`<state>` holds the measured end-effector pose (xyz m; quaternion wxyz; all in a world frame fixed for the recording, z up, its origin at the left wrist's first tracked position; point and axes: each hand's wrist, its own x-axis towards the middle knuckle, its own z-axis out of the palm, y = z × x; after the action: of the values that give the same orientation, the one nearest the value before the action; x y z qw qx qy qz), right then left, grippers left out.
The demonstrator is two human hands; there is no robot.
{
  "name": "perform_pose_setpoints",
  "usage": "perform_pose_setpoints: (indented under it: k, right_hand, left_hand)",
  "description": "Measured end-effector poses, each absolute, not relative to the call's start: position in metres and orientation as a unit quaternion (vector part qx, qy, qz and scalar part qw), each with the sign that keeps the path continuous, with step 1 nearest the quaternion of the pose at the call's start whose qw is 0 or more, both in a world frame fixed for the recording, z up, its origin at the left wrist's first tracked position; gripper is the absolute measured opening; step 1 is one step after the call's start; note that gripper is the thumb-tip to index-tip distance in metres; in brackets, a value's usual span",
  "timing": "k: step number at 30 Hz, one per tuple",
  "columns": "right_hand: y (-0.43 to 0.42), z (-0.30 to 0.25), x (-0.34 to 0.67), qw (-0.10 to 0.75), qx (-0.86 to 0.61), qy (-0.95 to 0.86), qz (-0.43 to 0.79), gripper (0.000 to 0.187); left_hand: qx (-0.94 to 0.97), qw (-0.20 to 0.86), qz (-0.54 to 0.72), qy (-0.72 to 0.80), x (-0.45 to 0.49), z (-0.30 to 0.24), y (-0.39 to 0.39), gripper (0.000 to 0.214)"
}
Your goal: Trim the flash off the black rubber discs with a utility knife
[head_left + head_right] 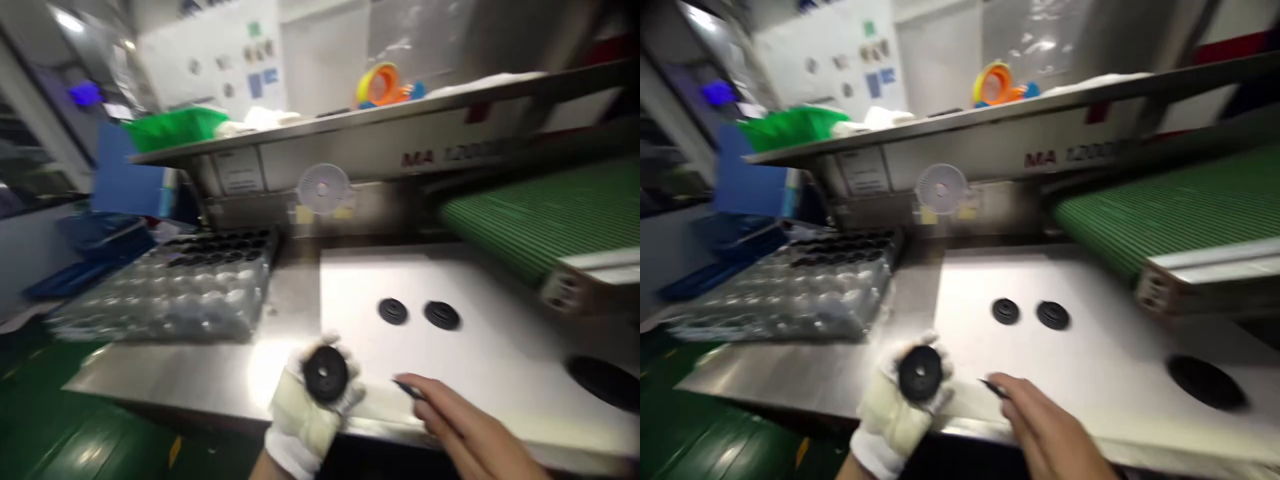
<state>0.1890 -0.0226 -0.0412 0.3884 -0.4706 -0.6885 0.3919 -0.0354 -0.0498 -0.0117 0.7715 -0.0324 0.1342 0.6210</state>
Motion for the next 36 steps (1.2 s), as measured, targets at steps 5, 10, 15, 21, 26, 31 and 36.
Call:
perform_pose_setpoints:
  k: [5,10,15,21,26,31,36]
  right_hand:
    - [-0.039,-0.006,0.160,0.261,-0.413,-0.806,0.334,0.033]
    - [-0.036,-0.015,0.155,0.250,-0.423,-0.808,0.325,0.028]
    - [-0.036,-0.019,0.145,0.236,-0.459,-0.805,0.292,0.032]
    - [-0.039,-0.029,0.138,0.253,-0.476,-0.821,0.188,0.034]
    - [-0.043,-0.034,0.135,0.283,-0.486,-0.817,0.129,0.035]
    - [-0.051,-0.036,0.132,0.273,-0.499,-0.809,0.149,0.036]
    - [-0.057,-0.032,0.131,0.274,-0.482,-0.807,0.200,0.039]
  left_hand:
    - [-0.033,0.739,0.621,0.258,-0.022,-0.010,-0.034,0.020]
    - [-0.057,0.680,0.661,0.312,-0.009,-0.015,-0.034,0.013]
    - [-0.014,0.671,0.690,0.271,-0.003,-0.014,-0.038,0.014]
    - [-0.016,0.679,0.694,0.239,0.003,-0.013,-0.035,0.011]
    - [-0.050,0.652,0.711,0.259,0.010,-0.013,-0.035,0.007]
    - [-0.037,0.634,0.728,0.257,0.014,-0.013,-0.033,0.007]
    - [-0.047,0.607,0.738,0.291,0.016,-0.007,-0.031,0.005]
